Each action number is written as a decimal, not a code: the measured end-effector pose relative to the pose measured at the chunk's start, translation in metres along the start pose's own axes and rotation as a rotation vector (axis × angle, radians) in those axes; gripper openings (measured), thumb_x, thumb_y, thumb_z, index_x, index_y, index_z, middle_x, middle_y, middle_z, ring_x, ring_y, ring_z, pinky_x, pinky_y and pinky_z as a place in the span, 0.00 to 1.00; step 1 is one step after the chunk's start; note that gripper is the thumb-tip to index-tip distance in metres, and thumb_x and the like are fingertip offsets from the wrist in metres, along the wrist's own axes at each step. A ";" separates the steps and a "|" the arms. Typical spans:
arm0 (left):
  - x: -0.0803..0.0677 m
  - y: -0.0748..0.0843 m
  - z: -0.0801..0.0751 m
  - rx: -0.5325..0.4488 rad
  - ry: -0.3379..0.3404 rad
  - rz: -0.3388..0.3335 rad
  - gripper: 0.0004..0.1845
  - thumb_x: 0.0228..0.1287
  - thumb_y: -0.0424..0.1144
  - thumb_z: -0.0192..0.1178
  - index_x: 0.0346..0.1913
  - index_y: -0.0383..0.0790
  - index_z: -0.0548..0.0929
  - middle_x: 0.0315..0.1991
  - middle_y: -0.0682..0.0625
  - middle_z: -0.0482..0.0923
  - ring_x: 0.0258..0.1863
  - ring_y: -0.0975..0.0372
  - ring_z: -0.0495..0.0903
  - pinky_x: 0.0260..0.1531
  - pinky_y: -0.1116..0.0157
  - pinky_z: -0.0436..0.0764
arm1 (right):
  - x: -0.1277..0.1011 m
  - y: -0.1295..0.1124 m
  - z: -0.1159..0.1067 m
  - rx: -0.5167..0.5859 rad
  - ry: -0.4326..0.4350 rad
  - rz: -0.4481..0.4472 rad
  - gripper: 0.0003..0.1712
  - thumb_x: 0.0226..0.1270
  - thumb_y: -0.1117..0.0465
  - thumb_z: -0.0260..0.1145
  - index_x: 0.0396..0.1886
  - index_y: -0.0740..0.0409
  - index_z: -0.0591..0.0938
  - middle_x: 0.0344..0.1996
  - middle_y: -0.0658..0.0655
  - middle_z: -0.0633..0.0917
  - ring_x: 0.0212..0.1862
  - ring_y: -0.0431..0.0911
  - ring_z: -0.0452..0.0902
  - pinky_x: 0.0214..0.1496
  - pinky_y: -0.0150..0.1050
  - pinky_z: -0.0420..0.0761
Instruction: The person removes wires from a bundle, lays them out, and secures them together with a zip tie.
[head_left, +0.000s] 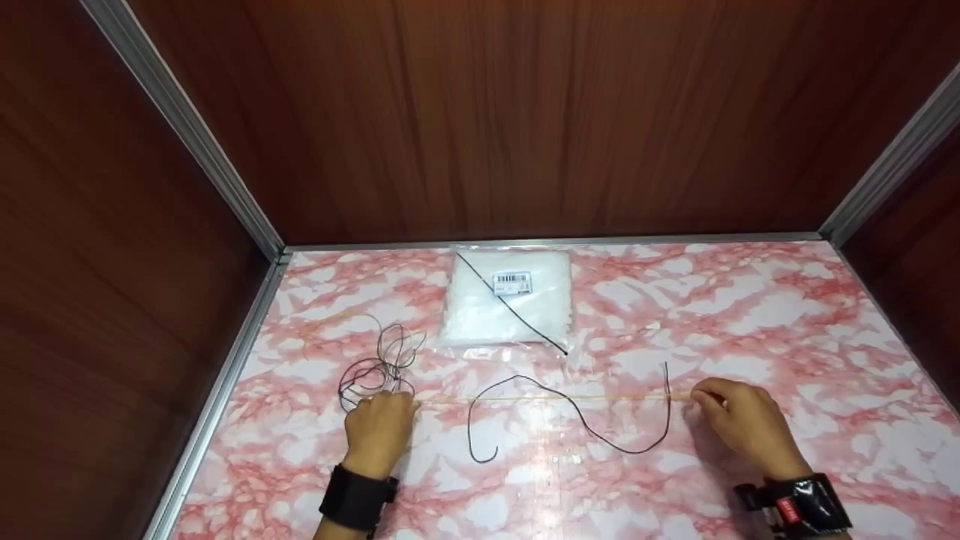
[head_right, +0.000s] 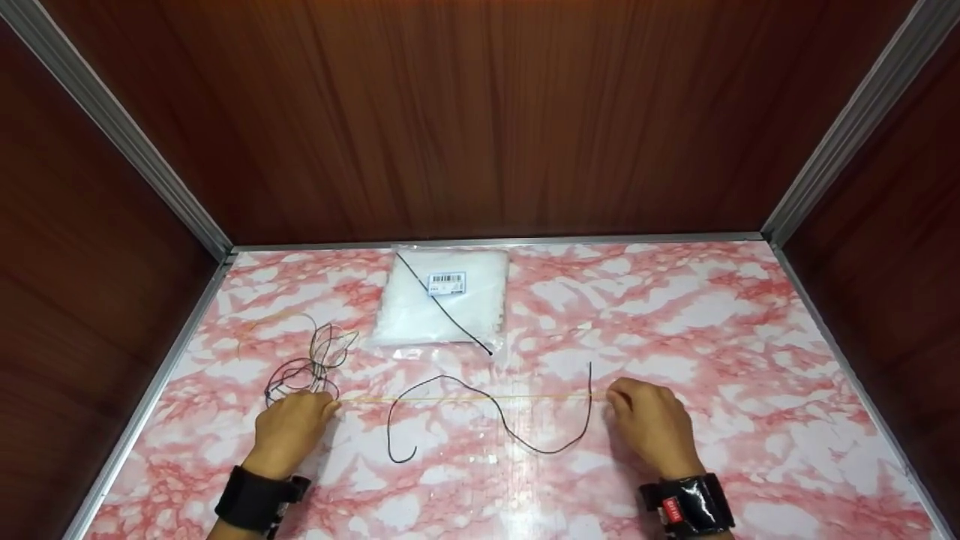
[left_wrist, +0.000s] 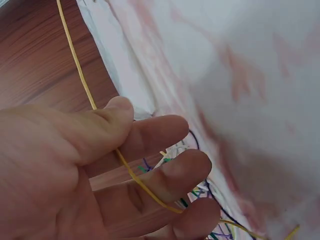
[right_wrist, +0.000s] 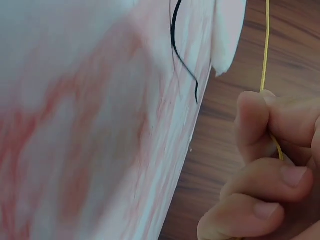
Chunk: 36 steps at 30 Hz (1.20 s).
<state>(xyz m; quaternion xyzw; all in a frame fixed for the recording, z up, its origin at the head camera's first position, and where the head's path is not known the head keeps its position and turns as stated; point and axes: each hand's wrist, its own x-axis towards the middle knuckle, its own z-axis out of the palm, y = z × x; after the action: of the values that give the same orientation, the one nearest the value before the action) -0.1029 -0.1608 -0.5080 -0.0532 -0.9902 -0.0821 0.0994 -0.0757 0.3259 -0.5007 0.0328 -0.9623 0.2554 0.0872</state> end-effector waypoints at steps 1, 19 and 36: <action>0.000 0.000 -0.002 -0.002 -0.008 0.004 0.13 0.58 0.47 0.69 0.24 0.42 0.83 0.19 0.43 0.78 0.18 0.44 0.78 0.11 0.49 0.72 | 0.000 0.003 -0.002 -0.012 -0.004 0.016 0.04 0.66 0.60 0.66 0.35 0.51 0.87 0.26 0.47 0.82 0.27 0.44 0.72 0.31 0.43 0.69; 0.000 -0.023 -0.015 0.013 -0.194 -0.076 0.09 0.62 0.44 0.65 0.27 0.44 0.84 0.26 0.42 0.81 0.22 0.43 0.80 0.15 0.46 0.73 | -0.008 0.048 -0.020 -0.083 -0.154 0.245 0.12 0.66 0.54 0.64 0.42 0.55 0.85 0.41 0.65 0.84 0.43 0.65 0.78 0.34 0.60 0.71; -0.003 -0.016 -0.008 -0.009 -0.139 0.008 0.13 0.56 0.43 0.67 0.18 0.47 0.80 0.22 0.44 0.80 0.19 0.47 0.78 0.15 0.48 0.73 | -0.005 0.044 -0.008 -0.113 -0.126 0.177 0.06 0.66 0.58 0.64 0.36 0.52 0.86 0.38 0.61 0.85 0.39 0.61 0.79 0.34 0.58 0.72</action>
<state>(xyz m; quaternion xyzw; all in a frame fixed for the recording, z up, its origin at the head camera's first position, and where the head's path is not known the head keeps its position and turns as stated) -0.1004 -0.1784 -0.5035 -0.0632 -0.9941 -0.0822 0.0302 -0.0742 0.3684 -0.5160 -0.0413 -0.9779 0.2050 0.0052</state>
